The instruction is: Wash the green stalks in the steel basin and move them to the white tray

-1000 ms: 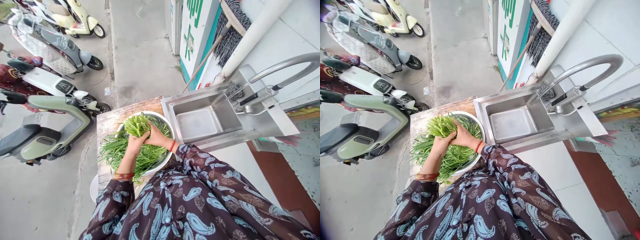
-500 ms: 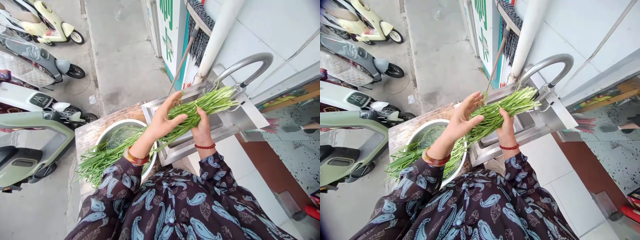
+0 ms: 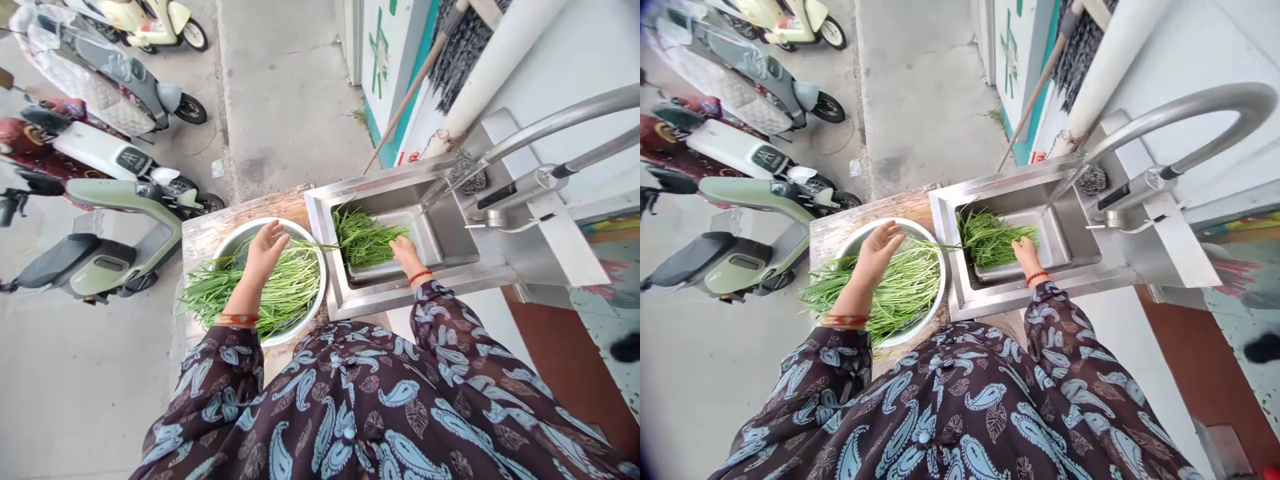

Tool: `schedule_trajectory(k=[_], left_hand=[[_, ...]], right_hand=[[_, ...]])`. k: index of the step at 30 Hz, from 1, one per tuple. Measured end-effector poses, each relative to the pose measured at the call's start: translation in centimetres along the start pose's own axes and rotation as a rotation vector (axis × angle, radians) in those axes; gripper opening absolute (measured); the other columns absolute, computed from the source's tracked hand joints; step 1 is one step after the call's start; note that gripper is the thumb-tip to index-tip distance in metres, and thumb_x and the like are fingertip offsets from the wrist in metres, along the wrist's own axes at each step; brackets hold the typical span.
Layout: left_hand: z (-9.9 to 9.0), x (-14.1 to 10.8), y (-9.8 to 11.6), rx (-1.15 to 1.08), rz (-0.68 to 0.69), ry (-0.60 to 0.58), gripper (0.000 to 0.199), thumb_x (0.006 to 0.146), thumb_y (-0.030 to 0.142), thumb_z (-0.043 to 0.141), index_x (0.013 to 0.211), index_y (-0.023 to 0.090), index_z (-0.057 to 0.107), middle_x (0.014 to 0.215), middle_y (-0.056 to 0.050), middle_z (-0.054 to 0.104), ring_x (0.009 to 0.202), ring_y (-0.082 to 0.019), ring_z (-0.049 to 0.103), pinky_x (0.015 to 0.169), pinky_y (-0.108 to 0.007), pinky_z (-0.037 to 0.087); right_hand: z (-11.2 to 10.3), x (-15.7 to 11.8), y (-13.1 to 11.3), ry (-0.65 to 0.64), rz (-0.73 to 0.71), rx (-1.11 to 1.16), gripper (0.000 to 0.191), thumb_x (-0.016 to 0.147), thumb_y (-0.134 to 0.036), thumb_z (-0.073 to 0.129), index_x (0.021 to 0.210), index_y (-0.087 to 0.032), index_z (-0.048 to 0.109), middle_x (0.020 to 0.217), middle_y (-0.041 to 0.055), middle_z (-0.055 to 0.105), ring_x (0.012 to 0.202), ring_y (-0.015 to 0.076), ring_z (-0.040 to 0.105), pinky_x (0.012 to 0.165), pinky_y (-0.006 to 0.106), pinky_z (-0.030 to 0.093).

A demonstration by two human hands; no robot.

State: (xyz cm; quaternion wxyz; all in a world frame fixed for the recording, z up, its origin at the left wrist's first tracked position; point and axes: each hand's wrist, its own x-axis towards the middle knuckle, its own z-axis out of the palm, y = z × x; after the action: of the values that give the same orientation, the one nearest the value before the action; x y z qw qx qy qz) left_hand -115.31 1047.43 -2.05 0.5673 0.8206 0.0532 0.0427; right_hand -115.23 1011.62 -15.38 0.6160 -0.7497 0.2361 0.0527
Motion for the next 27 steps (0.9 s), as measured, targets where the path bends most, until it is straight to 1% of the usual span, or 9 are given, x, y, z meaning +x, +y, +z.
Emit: schedule_trajectory(k=[3, 6, 9, 13, 16, 19, 21, 23, 27], left_hand=[[-5.1, -0.6, -2.6, 0.232, -0.042, 0.066, 0.060, 0.082, 0.040, 0.073, 0.133, 0.012, 0.060, 0.132, -0.021, 0.067, 0.110, -0.029, 0.071, 0.103, -0.047, 0.054], [-7.7, -0.7, -4.4, 0.641, -0.086, 0.021, 0.051, 0.087, 0.030, 0.066, 0.133, 0.009, 0.061, 0.136, -0.022, 0.065, 0.120, -0.031, 0.067, 0.109, -0.048, 0.050], [-7.0, 0.3, -5.7, 0.977, -0.036, -0.163, 0.055, 0.090, 0.026, 0.064, 0.141, 0.008, 0.056, 0.149, -0.023, 0.055, 0.141, -0.033, 0.052, 0.120, -0.048, 0.037], [-3.6, 1.4, -8.0, 1.153, 0.087, -0.239, 0.081, 0.089, 0.044, 0.071, 0.155, 0.009, 0.039, 0.166, -0.026, 0.029, 0.155, -0.041, 0.025, 0.126, -0.058, 0.018], [-1.8, 1.1, -9.7, 1.150, 0.111, -0.354, 0.067, 0.094, 0.044, 0.065, 0.151, 0.015, 0.047, 0.155, -0.022, 0.049, 0.146, -0.037, 0.042, 0.122, -0.055, 0.027], [-2.1, 0.4, -9.7, 1.122, 0.061, -0.498, 0.035, 0.099, 0.035, 0.058, 0.129, 0.018, 0.066, 0.126, -0.013, 0.071, 0.116, -0.027, 0.066, 0.104, -0.040, 0.048], [-4.0, 0.3, -8.6, 1.127, 0.009, -0.495, 0.030, 0.102, 0.034, 0.052, 0.120, 0.018, 0.070, 0.116, -0.012, 0.074, 0.105, -0.025, 0.069, 0.092, -0.034, 0.052], [-7.1, 0.6, -7.3, 1.148, -0.009, -0.408, 0.033, 0.104, 0.034, 0.045, 0.117, 0.017, 0.070, 0.115, -0.013, 0.074, 0.103, -0.025, 0.069, 0.087, -0.033, 0.053], [-13.0, 1.9, -6.6, 1.203, 0.075, -0.296, 0.037, 0.102, 0.033, 0.041, 0.112, 0.017, 0.072, 0.118, -0.014, 0.072, 0.106, -0.027, 0.068, 0.092, -0.036, 0.053]], right_hand=[[1.7, -0.4, -2.4, -0.051, -0.080, 0.065, 0.048, 0.083, -0.041, 0.065, 0.123, -0.016, 0.065, 0.114, 0.0154, 0.073, 0.100, 0.0224, 0.070, 0.086, 0.037, 0.059], [5.9, -2.1, -5.4, -0.225, -0.273, 0.150, 0.047, 0.084, -0.045, 0.065, 0.123, -0.018, 0.067, 0.111, 0.0129, 0.074, 0.093, 0.0212, 0.071, 0.081, 0.036, 0.059], [11.3, -5.2, -7.2, -0.390, -0.446, 0.111, 0.042, 0.088, -0.042, 0.061, 0.122, -0.019, 0.067, 0.112, 0.0107, 0.075, 0.086, 0.0190, 0.072, 0.081, 0.036, 0.060], [16.6, -9.2, -5.9, -0.398, -0.636, -0.108, 0.034, 0.092, -0.027, 0.054, 0.123, -0.020, 0.067, 0.111, 0.0094, 0.074, 0.090, 0.0191, 0.071, 0.090, 0.038, 0.058], [18.0, -11.1, -3.9, -0.400, -0.753, -0.328, 0.036, 0.092, -0.019, 0.052, 0.126, -0.019, 0.066, 0.114, 0.0112, 0.073, 0.095, 0.0221, 0.069, 0.097, 0.043, 0.056], [17.8, -11.5, -3.4, -0.399, -0.793, -0.411, 0.036, 0.094, -0.016, 0.049, 0.125, -0.019, 0.066, 0.115, 0.0121, 0.072, 0.098, 0.0231, 0.069, 0.098, 0.043, 0.055], [17.3, -11.1, -4.4, -0.364, -0.791, -0.380, 0.035, 0.095, -0.017, 0.046, 0.125, -0.019, 0.066, 0.114, 0.0117, 0.072, 0.097, 0.0223, 0.069, 0.094, 0.041, 0.057], [17.0, -10.4, -5.9, -0.323, -0.821, -0.341, 0.034, 0.097, -0.019, 0.046, 0.124, -0.019, 0.066, 0.114, 0.0113, 0.072, 0.100, 0.0223, 0.069, 0.095, 0.039, 0.057], [18.7, -8.7, -9.5, -0.377, -0.926, -0.345, 0.034, 0.101, -0.022, 0.043, 0.124, -0.020, 0.068, 0.118, 0.0104, 0.072, 0.110, 0.0221, 0.068, 0.101, 0.038, 0.054]])
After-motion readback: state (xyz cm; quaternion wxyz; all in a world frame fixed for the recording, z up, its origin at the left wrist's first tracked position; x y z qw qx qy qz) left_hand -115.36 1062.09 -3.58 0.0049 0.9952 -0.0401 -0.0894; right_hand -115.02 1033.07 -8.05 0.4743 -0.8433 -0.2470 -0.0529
